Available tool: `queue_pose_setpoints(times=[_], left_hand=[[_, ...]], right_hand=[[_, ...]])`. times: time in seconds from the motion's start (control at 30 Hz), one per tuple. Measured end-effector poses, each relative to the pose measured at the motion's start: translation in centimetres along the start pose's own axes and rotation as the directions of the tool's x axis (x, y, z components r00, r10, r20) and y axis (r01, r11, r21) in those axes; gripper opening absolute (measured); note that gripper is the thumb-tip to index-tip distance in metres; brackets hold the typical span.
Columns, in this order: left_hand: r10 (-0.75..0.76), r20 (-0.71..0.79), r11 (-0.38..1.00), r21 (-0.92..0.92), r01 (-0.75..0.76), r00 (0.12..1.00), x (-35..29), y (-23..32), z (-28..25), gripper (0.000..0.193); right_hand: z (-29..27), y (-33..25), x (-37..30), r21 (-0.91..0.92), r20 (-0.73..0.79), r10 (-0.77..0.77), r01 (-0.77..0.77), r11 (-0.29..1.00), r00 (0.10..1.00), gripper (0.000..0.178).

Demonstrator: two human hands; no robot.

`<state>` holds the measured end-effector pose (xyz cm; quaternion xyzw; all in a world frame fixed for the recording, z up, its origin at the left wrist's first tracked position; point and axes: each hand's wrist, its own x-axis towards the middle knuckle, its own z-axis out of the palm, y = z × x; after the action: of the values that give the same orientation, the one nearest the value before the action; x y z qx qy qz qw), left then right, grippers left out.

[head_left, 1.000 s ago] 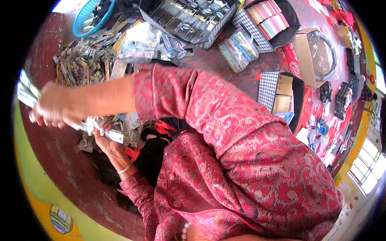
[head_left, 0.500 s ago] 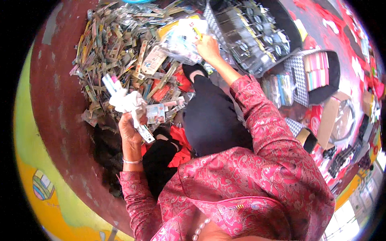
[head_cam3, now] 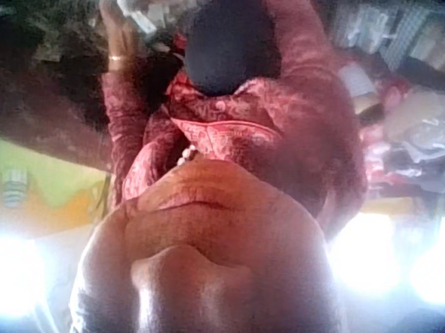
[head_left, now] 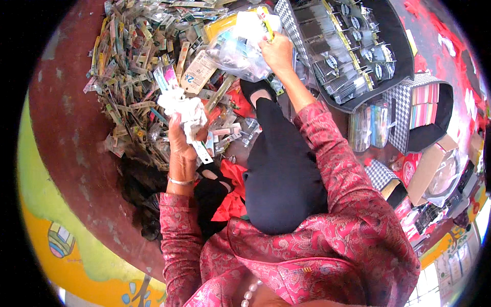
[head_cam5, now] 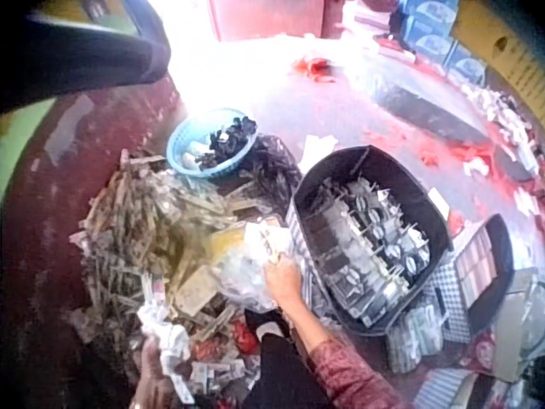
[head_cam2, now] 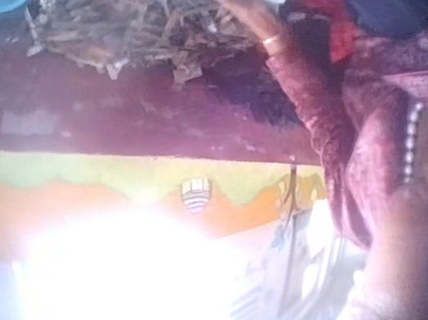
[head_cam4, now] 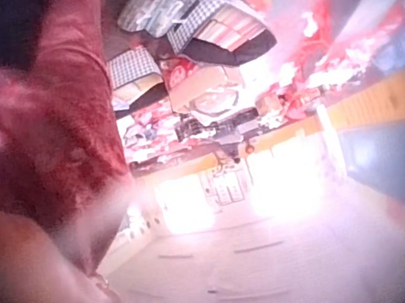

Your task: The person sits on the floor and sorts through small packaged items, picking them up, inspecting them, and placing them into a plastic bag. The person handles multiple items one by one, occasionally adjusting the bag or the pile of items.

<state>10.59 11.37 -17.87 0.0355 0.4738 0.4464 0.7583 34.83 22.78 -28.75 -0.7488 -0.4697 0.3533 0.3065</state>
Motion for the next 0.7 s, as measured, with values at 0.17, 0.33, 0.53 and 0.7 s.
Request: queue_pose_setpoints(times=[0.17, 0.33, 0.53, 0.7], left_hand=[[-0.136, 0.264, 0.978, -0.119, 0.173, 0.955, 1.7, -0.8, 2.3, 0.077], [-0.239, 0.422, 0.908, -0.222, 0.355, 0.874, 5.7, -2.8, 3.0, 0.076], [-0.210, 0.436, 0.802, -0.435, 0.409, 0.875, 10.5, -4.3, 3.6, 0.065], [-0.219, 0.432, 0.796, -0.439, 0.416, 0.875, 13.1, -5.0, 4.0, 0.063]], right_hand=[[-2.2, -1.1, -1.3, 0.246, 0.013, -0.049, 0.044, 0.968, 0.999, 0.029], [-2.8, -0.5, -2.2, 0.348, -0.013, -0.019, 0.022, 0.937, 1.000, 0.025], [-3.6, 1.4, -4.7, 0.440, -0.020, -0.157, 0.149, 0.885, 0.987, 0.023], [-4.4, 2.1, -4.3, 0.210, -0.083, 0.040, -0.022, 0.978, 0.996, 0.018]])
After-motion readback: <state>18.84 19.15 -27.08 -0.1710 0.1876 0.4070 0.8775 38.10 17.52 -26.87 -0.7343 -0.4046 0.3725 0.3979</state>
